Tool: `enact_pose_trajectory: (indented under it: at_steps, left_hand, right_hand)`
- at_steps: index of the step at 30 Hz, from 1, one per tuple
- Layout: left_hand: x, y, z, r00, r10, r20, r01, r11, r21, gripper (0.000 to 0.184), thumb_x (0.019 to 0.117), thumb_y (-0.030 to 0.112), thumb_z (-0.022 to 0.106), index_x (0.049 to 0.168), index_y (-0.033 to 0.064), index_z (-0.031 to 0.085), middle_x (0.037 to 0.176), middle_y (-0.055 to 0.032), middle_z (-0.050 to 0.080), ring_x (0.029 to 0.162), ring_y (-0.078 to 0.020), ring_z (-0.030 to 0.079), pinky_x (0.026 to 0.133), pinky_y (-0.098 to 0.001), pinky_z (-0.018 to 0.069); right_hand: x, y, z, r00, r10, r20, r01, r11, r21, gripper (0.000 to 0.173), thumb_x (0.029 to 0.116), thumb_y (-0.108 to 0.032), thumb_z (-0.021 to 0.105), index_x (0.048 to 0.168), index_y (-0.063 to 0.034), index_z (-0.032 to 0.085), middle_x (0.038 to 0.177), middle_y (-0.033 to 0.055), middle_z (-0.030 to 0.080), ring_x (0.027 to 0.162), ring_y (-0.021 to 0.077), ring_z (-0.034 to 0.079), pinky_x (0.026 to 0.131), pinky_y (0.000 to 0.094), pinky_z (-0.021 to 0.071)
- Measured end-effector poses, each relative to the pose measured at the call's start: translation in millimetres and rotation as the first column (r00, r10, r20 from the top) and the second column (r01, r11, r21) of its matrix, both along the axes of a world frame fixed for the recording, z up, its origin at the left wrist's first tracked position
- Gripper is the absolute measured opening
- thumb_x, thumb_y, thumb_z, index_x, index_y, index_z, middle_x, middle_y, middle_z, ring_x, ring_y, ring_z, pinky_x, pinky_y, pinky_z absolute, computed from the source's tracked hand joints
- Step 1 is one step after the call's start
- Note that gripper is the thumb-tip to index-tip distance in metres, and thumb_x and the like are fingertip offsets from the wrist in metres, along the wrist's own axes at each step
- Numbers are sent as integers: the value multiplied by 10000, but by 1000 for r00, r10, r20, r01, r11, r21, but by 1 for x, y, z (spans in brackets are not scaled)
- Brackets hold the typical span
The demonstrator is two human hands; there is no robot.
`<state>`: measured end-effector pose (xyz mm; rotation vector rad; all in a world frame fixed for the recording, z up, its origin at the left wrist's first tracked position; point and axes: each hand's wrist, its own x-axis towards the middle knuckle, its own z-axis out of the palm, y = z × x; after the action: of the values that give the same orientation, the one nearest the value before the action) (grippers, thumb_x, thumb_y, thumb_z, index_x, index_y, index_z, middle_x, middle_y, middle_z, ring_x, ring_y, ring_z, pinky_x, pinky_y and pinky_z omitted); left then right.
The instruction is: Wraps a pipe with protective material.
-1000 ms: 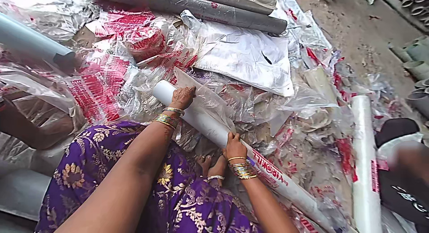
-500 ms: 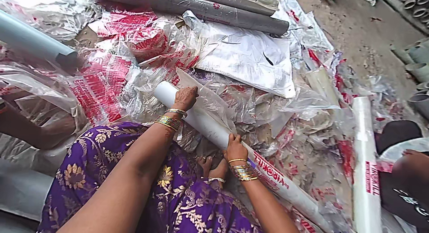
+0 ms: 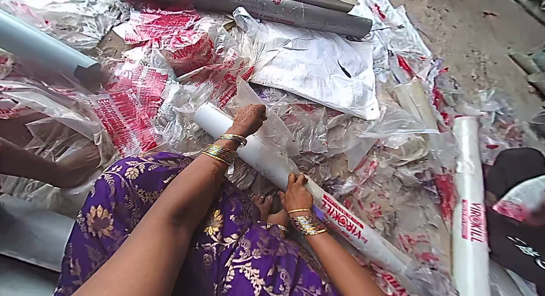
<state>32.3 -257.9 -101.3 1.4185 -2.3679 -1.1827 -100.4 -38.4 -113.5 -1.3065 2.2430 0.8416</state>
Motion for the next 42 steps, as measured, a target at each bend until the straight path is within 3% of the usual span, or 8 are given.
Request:
enact_pose_trajectory:
  at_steps: [11,22,27,32,35,38,40,42]
  left_hand:
    - [-20,66,41,946,-322,48,325,932,-162,129,1009,98,607,1049,24,705,931,-208,717,939,-428,698,769,-603,518]
    - [-4,58,111,859,-484,164,496,867,-39,212,1021,131,612,1195,65,715,1098,-175,729,1063,-386,684,871,-624,514]
    - [85,88,176,906,-406,115,415,806,-422,181,1014,172,632,1152,132,742,1063,-64,744,1011,-259,708,858,-497,549]
    - [253,133,119,993,-80,82,114,669,-735,252,956,137,504,1023,74,739,966,-82,734,880,-273,707,759,-450,577]
    - [358,219,46,950,101,296,116,766,-632,433,855,-13,546,1270,6,669,1273,-233,669,1182,-478,640,931,-647,516]
    - [415,318,8,916,-75,395,254,869,-425,615,625,-154,751,1218,5,730,1391,-249,623,1358,-519,517,1073,-730,384]
    - [385,351,45,822,-258,508,252,964,82,420,883,-128,664,1300,-77,665,1493,-283,533,1494,-503,345,1222,-681,159]
    - [350,352,67,745,-411,525,151,871,467,447,1021,-82,484,1464,-135,462,1597,-295,390,1555,-468,214,1266,-598,-5]
  right_hand:
    - [-3,-1,-4,1000,11,25,-10,999,-45,744,993,-329,656,1598,-52,324,1586,291,355,1002,399,719,804,485,595]
    - [-6,1,-5,999,43,1,-43,998,-44,770,986,-390,664,1590,-47,330,1591,285,348,1035,400,713,831,499,594]
    - [-10,5,-2,998,64,10,-62,993,-97,764,975,-391,691,1573,-47,363,1581,288,365,1046,413,707,845,517,592]
    - [-13,11,-3,996,90,14,-87,987,-138,761,973,-391,696,1572,-54,370,1571,283,385,1050,425,704,842,524,592]
    - [-13,15,0,993,116,20,-112,984,-136,769,982,-375,688,1585,-43,346,1597,285,352,1055,430,702,848,529,588]
    - [-17,19,0,989,146,19,-142,980,-137,750,970,-312,697,1577,-33,355,1601,286,344,1054,440,699,834,540,588]
    - [-17,20,3,987,159,11,-157,981,-116,746,966,-276,692,1581,-31,347,1619,272,327,1070,439,695,842,541,585]
    - [-15,23,5,988,157,7,-156,984,-87,759,970,-273,681,1596,-33,323,1631,267,312,1090,440,687,854,542,580]
